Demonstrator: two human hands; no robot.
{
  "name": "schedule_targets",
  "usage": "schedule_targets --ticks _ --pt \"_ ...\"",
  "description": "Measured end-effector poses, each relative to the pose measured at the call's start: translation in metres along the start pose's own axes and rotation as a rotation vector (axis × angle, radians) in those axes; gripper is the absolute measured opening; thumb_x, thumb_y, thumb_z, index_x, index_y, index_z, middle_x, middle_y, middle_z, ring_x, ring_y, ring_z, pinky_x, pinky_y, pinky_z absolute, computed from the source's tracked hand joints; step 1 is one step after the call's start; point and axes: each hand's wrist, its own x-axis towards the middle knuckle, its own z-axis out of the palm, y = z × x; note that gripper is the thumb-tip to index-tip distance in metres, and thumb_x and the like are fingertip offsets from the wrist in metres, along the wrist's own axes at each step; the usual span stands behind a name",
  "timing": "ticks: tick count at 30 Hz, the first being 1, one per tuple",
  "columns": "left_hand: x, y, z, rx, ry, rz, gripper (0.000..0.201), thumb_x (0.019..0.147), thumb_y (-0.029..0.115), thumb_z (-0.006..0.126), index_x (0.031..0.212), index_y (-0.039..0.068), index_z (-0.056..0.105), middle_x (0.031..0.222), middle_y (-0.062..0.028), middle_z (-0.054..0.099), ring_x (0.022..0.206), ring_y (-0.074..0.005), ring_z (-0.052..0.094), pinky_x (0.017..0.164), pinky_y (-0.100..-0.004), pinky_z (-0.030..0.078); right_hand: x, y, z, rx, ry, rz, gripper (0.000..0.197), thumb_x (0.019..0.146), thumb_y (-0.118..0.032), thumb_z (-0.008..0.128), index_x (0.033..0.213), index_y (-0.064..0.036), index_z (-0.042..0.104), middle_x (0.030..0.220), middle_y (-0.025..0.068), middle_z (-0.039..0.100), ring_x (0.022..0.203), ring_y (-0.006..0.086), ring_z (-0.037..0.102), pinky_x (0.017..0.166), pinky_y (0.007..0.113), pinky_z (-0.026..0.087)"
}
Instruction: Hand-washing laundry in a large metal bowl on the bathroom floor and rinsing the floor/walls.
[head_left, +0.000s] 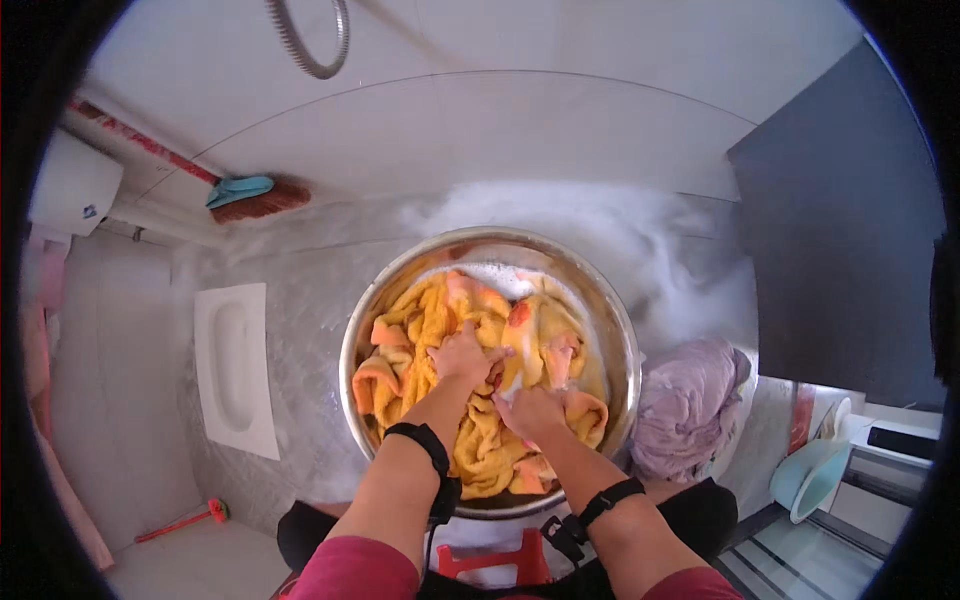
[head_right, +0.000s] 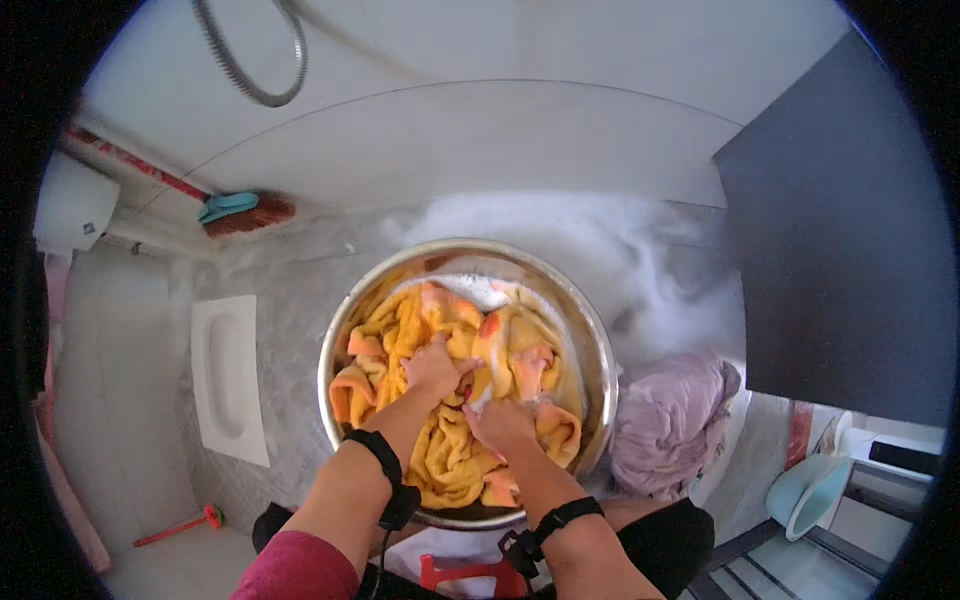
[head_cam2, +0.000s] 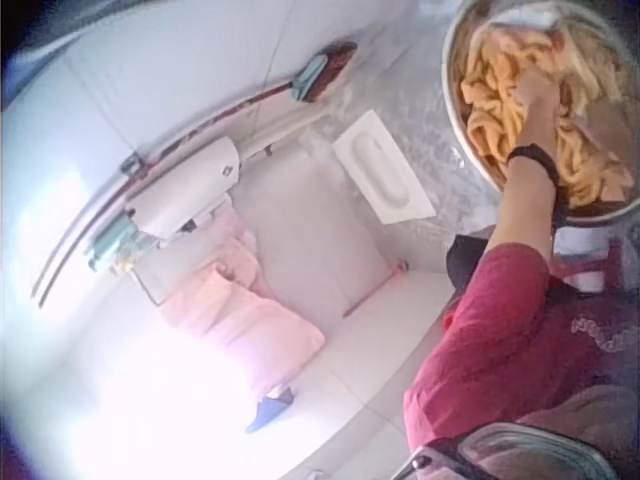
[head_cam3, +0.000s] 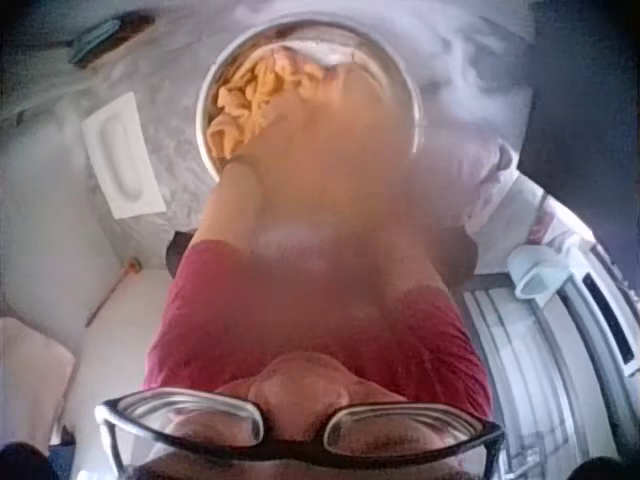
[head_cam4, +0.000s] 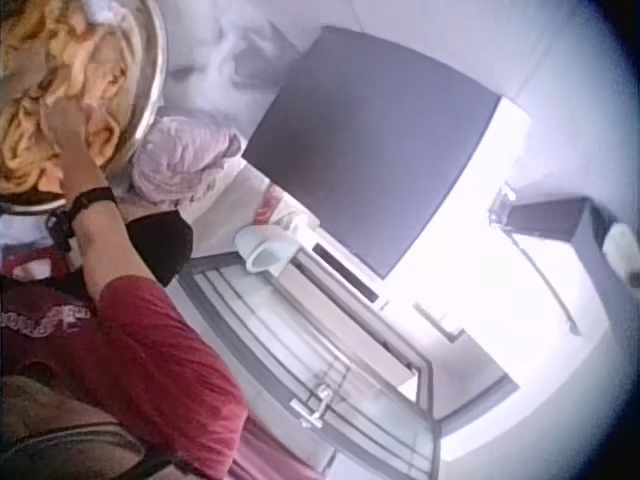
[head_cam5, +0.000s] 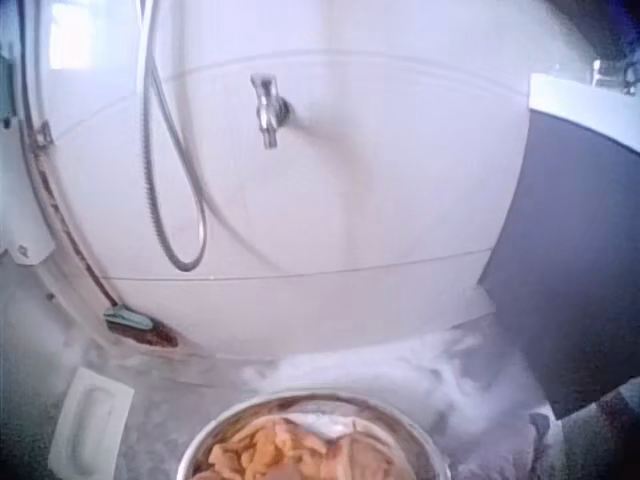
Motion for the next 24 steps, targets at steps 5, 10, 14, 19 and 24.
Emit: schedule_targets --ticks 5,10,14,19,24 --pt "0.068 0.007 0.007 0.010 -0.052 -0.110 0.065 0.082 0.042 0.072 0.131 0.009 0.046 0.118 -0.0156 0.066 0.114 -0.0328 0.061 0.099 -0.0598 0.036 0.063 0.014 0.007 0.032 0.018 0.008 0.058 0.095 -0.048 0.043 0.085 0.0012 0.071 0.084 0.0258 0.069 0.083 0.0421 0.068 0.078 0.049 0.054" --pt "0.094 0.012 0.024 -0.044 -0.129 -0.132 0.053 0.083 0.040 0.071 0.123 0.007 0.059 0.113 -0.0181 0.068 0.109 -0.0347 0.064 0.093 -0.0496 0.046 0.104 0.049 0.013 -0.042 -0.077 -0.148 0.052 0.092 -0.050 0.049 0.089 -0.0029 0.071 0.092 0.0230 0.070 0.087 0.0392 0.068 0.078 0.045 0.055" --pt "0.053 -0.029 0.000 -0.139 0.056 -0.069 0.060 0.080 0.049 0.069 0.116 0.003 0.063 0.109 -0.0206 0.068 0.103 -0.0371 0.065 0.085 -0.0444 0.052 0.045 -0.001 -0.054 0.180 0.298 0.101 0.055 0.090 -0.048 0.054 0.108 0.0030 0.064 0.122 0.0274 0.059 0.110 0.0373 0.060 0.095 0.047 0.048" --pt "-0.033 -0.022 0.000 -0.402 0.211 0.156 0.054 0.075 0.035 0.070 0.116 0.001 0.060 0.090 -0.0263 0.068 0.088 -0.0419 0.066 0.079 -0.0476 0.053 0.089 0.080 -0.084 0.472 0.446 0.322 0.083 0.080 -0.057 0.067 0.139 -0.0032 0.044 0.142 0.0224 0.047 0.127 0.0347 0.051 0.105 0.043 0.042" --pt "-0.144 -0.029 -0.002 -0.345 0.039 0.230 0.049 0.074 0.031 0.072 0.114 0.005 0.064 0.090 -0.0279 0.067 0.089 -0.0424 0.066 0.080 -0.0474 0.053 0.127 0.096 -0.043 0.573 0.257 0.394 0.088 0.070 -0.053 0.078 0.137 -0.0023 0.050 0.129 0.0217 0.059 0.120 0.0316 0.058 0.100 0.039 0.045"
